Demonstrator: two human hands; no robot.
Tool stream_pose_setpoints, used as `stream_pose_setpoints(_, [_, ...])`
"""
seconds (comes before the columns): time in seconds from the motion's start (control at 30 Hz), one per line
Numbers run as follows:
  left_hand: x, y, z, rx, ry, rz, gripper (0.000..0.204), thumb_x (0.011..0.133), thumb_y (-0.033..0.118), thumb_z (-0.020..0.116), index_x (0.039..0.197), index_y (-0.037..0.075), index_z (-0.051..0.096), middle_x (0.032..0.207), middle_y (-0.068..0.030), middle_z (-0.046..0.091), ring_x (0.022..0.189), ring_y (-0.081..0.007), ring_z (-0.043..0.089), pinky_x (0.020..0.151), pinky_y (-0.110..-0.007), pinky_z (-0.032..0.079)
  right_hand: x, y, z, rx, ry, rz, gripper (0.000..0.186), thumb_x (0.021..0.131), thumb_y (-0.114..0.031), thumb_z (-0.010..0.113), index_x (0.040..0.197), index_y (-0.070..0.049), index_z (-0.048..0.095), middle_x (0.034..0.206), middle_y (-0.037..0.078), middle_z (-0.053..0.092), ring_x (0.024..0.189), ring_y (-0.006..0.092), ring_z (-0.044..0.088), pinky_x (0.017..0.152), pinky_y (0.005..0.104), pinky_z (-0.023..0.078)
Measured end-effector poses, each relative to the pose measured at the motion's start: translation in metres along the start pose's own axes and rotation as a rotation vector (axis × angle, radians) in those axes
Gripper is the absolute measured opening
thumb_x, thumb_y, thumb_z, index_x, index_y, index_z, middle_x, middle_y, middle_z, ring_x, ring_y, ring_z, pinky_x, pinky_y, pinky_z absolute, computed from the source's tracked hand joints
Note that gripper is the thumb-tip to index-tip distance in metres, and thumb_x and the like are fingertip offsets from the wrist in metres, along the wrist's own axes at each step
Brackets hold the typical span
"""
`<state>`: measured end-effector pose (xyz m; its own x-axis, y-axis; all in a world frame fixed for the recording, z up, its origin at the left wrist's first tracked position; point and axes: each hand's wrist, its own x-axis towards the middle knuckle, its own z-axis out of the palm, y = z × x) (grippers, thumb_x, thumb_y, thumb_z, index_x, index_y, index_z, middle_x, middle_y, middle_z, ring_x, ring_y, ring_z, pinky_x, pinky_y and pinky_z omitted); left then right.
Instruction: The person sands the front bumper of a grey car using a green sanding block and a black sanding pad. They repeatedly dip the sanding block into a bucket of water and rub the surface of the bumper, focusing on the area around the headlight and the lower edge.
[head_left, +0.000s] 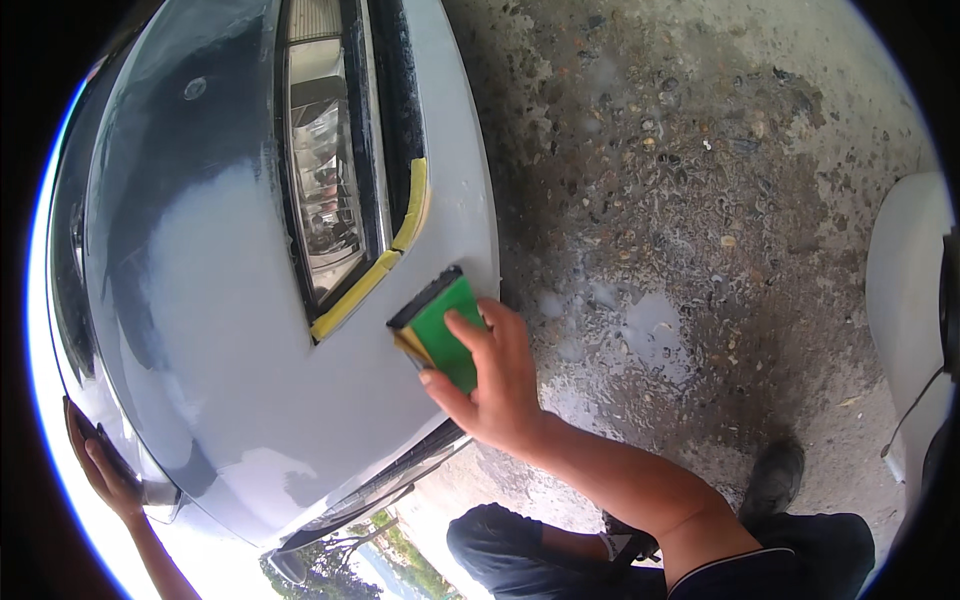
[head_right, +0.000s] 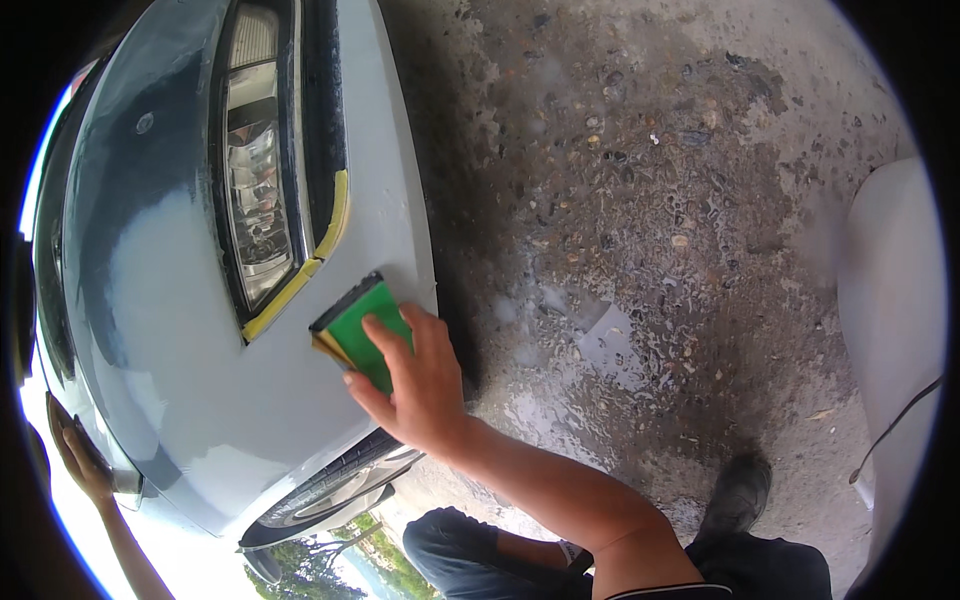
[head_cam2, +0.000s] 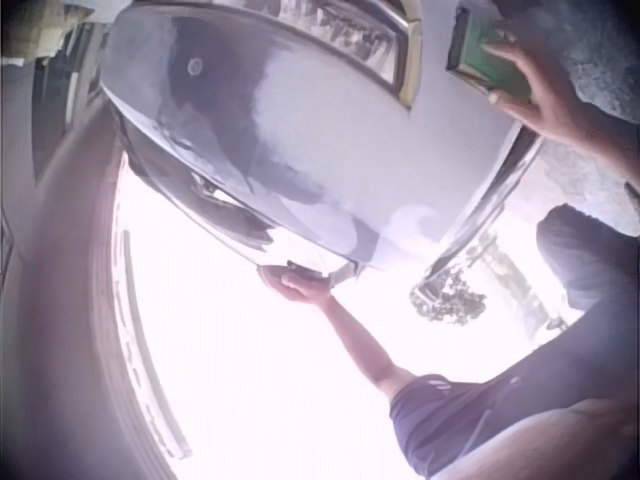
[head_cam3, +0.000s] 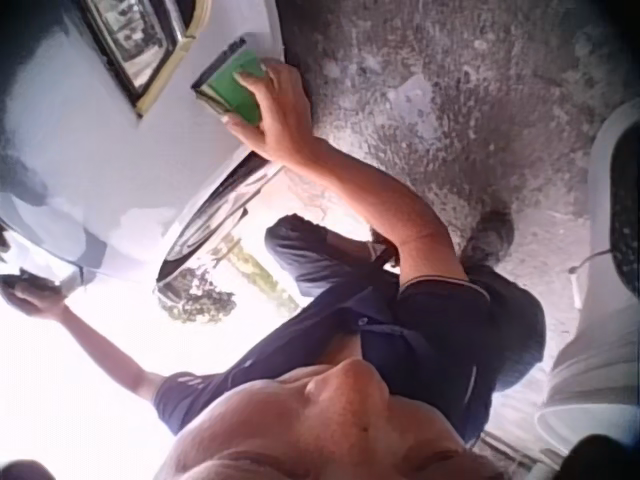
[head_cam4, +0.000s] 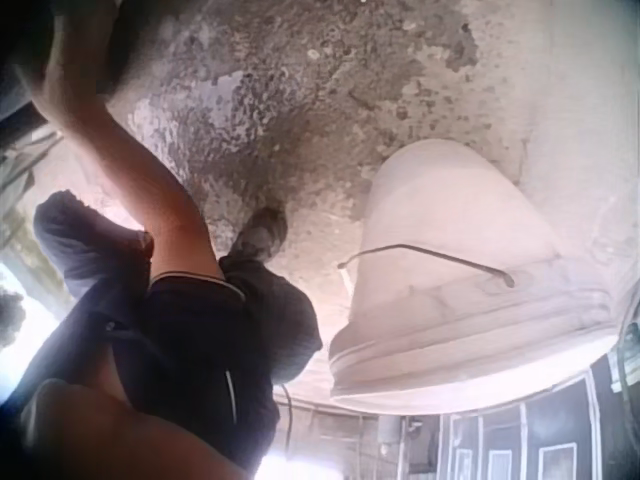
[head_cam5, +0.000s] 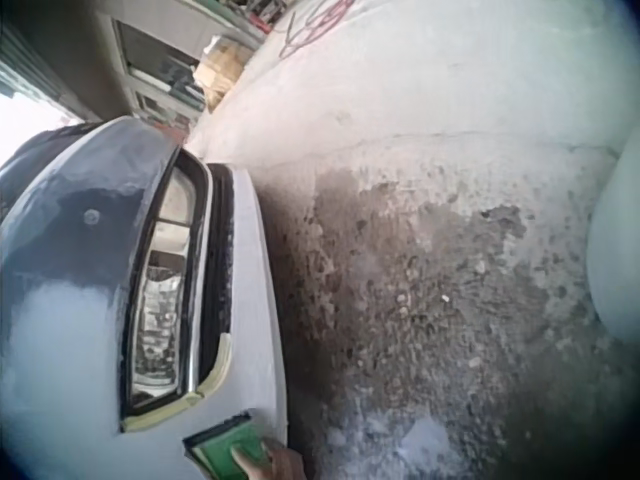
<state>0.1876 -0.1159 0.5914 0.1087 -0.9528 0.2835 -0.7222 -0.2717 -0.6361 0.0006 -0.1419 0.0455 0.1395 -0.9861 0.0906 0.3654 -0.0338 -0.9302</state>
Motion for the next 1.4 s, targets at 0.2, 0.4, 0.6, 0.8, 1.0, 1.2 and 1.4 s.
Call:
stream_pose_setpoints(0.2, [0.005,0.01,0.007,-0.077,0.017,-0.021,0.065,0.106,0.054,0.034,0.154,0.012,0.047,0.158,-0.0141,0.046,0.148,-0.0359,0.04,0.121,-0.054,0.032,0.129,0.045,-0.017,0.531,0.151,0.517,0.048,0.093,-0.028,0.066,0.13,-0.002,0.053,0.116,0.021,0.053,0.107,0.0314,0.055,0.093,0.0442,0.046])
stream_pose_setpoints(0.4, [0.007,0.008,0.005,-0.029,0.02,-0.034,0.065,0.104,0.056,0.036,0.153,0.015,0.049,0.157,-0.014,0.047,0.146,-0.0375,0.043,0.118,-0.058,0.034,-0.033,0.054,0.017,0.559,0.204,0.657,0.051,0.101,-0.027,0.059,0.139,0.001,0.041,0.118,0.011,0.052,0.102,0.0142,0.051,0.092,0.0328,0.045])
stream_pose_setpoints(0.6, [0.008,0.003,0.002,0.016,0.03,-0.013,0.065,0.104,0.056,0.036,0.153,0.016,0.049,0.157,-0.0139,0.047,0.146,-0.0376,0.043,0.118,-0.059,0.034,-0.016,0.053,0.017,0.695,0.306,0.782,0.05,0.097,-0.032,0.061,0.131,0.002,0.046,0.118,0.015,0.055,0.102,0.0187,0.057,0.091,0.0343,0.048])
stream_pose_setpoints(0.8, [0.007,0.007,0.007,-0.015,0.019,-0.029,0.066,0.104,0.057,0.035,0.154,0.015,0.048,0.159,-0.0137,0.045,0.146,-0.0376,0.042,0.117,-0.06,0.035,0.111,0.069,-0.008,0.632,0.221,0.542,0.047,0.096,-0.032,0.063,0.125,0.002,0.051,0.103,0.015,0.06,0.087,0.0195,0.06,0.077,0.0322,0.05])
stream_pose_setpoints(1.0, [0.0,0.013,0.001,0.006,0.021,-0.069,0.069,0.103,0.058,0.032,0.155,0.014,0.046,0.159,-0.0141,0.044,0.147,-0.0376,0.041,0.117,-0.061,0.035,-0.082,0.092,0.032,0.645,0.164,1.048,0.047,0.095,-0.031,0.065,0.126,0.002,0.051,0.113,0.015,0.061,0.101,0.0187,0.059,0.089,0.0369,0.049])
stream_pose_setpoints(1.2, [0.004,0.014,0.007,-0.021,0.027,-0.062,0.07,0.103,0.059,0.032,0.155,0.014,0.045,0.159,-0.0143,0.044,0.148,-0.0381,0.04,0.118,-0.061,0.034,0.147,0.086,-0.015,0.649,0.111,0.679,0.044,0.095,-0.032,0.065,0.123,0.0,0.054,0.091,0.01,0.063,0.078,0.0167,0.06,0.069,0.0335,0.051])
stream_pose_setpoints(1.4, [0.003,0.01,0.003,-0.027,0.001,-0.043,0.069,0.104,0.059,0.032,0.156,0.014,0.044,0.16,-0.0135,0.043,0.148,-0.0381,0.039,0.119,-0.06,0.033,0.004,0.102,0.011,0.698,0.148,0.891,0.05,0.095,-0.031,0.064,0.129,0.003,0.051,0.11,0.016,0.062,0.102,0.0208,0.06,0.093,0.0351,0.048])
